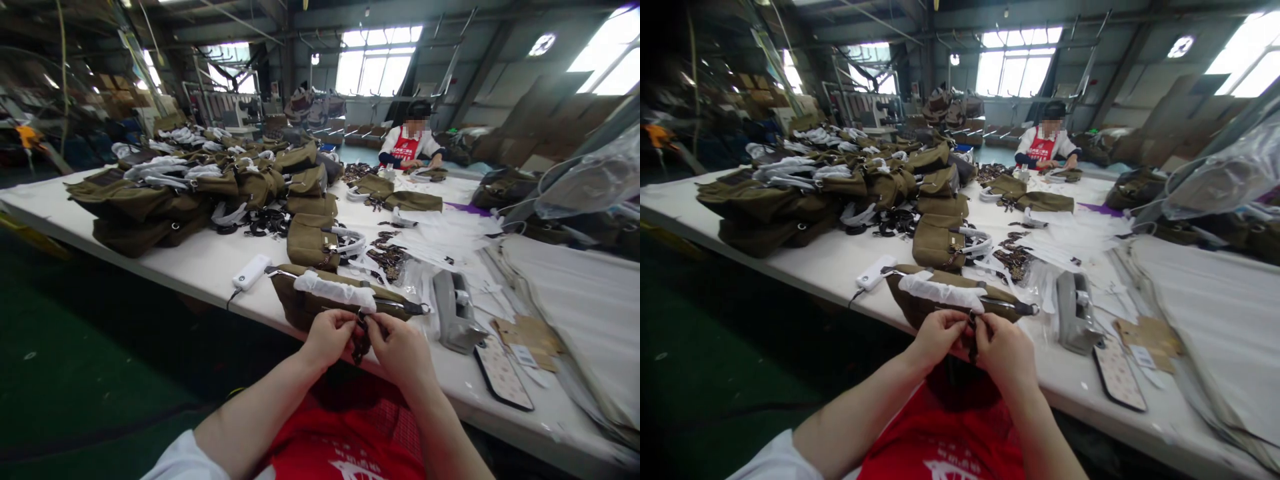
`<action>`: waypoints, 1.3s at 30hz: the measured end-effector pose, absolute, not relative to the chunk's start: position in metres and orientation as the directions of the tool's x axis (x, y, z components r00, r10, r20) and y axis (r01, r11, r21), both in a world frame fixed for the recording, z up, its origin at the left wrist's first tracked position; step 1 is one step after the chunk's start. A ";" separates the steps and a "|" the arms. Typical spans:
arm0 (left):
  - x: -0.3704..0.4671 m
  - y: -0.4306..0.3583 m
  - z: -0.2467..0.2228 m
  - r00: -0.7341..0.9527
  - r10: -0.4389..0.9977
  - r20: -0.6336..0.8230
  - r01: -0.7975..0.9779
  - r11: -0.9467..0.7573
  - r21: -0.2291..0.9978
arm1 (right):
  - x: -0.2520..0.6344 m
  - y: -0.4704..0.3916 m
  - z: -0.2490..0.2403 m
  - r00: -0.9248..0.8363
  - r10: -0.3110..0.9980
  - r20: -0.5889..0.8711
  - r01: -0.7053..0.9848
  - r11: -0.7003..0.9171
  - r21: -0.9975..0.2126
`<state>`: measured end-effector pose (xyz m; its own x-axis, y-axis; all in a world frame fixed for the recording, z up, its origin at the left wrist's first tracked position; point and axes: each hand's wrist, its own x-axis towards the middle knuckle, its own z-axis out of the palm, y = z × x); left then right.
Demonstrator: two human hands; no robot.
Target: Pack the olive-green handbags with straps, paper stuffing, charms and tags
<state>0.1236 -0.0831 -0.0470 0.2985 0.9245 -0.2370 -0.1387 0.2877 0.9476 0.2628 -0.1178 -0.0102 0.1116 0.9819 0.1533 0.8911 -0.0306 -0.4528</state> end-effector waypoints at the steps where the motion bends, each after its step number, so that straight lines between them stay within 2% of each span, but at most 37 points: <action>1: 0.123 -0.084 -0.047 0.289 0.929 -0.229 -0.123 0.274 0.954 | 0.262 -0.118 -0.010 0.116 0.981 0.155 0.899 -0.038 -0.436; 7: 0.121 -0.091 -0.051 0.212 0.971 -0.114 0.018 0.112 0.993 | 0.260 -0.121 -0.010 0.117 0.978 0.170 0.921 -0.043 -0.387; 13: 0.129 -0.088 -0.054 0.200 0.969 -0.148 -0.172 0.183 0.968 | 0.260 -0.121 -0.008 0.128 0.975 0.183 0.931 -0.054 -0.360; 17: 0.133 -0.090 -0.054 0.182 0.975 -0.130 -0.336 0.186 0.923 | 0.262 -0.122 -0.011 0.115 0.976 0.186 0.882 -0.014 -0.471; 22: 0.132 -0.093 -0.054 0.241 0.964 -0.113 -0.344 0.194 0.919 | 0.260 -0.121 -0.023 0.198 0.955 0.221 0.748 -0.002 -0.663; 24: 0.128 -0.095 -0.051 0.254 0.965 -0.071 -0.291 0.146 0.945 | 0.258 -0.121 -0.029 0.230 0.931 0.283 0.705 0.041 -0.708; 27: 0.121 -0.100 -0.043 0.171 0.974 0.150 -0.002 -0.152 0.988 | 0.256 -0.123 -0.034 0.273 0.890 0.365 0.639 0.115 -0.760; 30: 0.115 -0.103 -0.035 0.107 0.935 0.339 0.299 -0.355 0.886 | 0.254 -0.126 -0.033 0.262 0.895 0.361 0.580 0.153 -0.800; 35: 0.111 -0.094 -0.036 0.194 0.916 0.351 0.271 -0.394 0.878 | 0.262 -0.132 -0.024 0.163 0.938 0.305 0.536 0.175 -0.826; 39: 0.109 -0.080 -0.031 0.146 0.964 0.222 0.136 -0.242 0.961 | 0.286 -0.141 -0.015 0.102 0.966 0.239 0.644 0.119 -0.756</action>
<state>0.1089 -0.0800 -0.0308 0.1462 0.9639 0.2224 0.1359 -0.2423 0.9606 0.2858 -0.1412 -0.0151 0.1021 0.9656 0.2392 0.6442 0.1190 -0.7555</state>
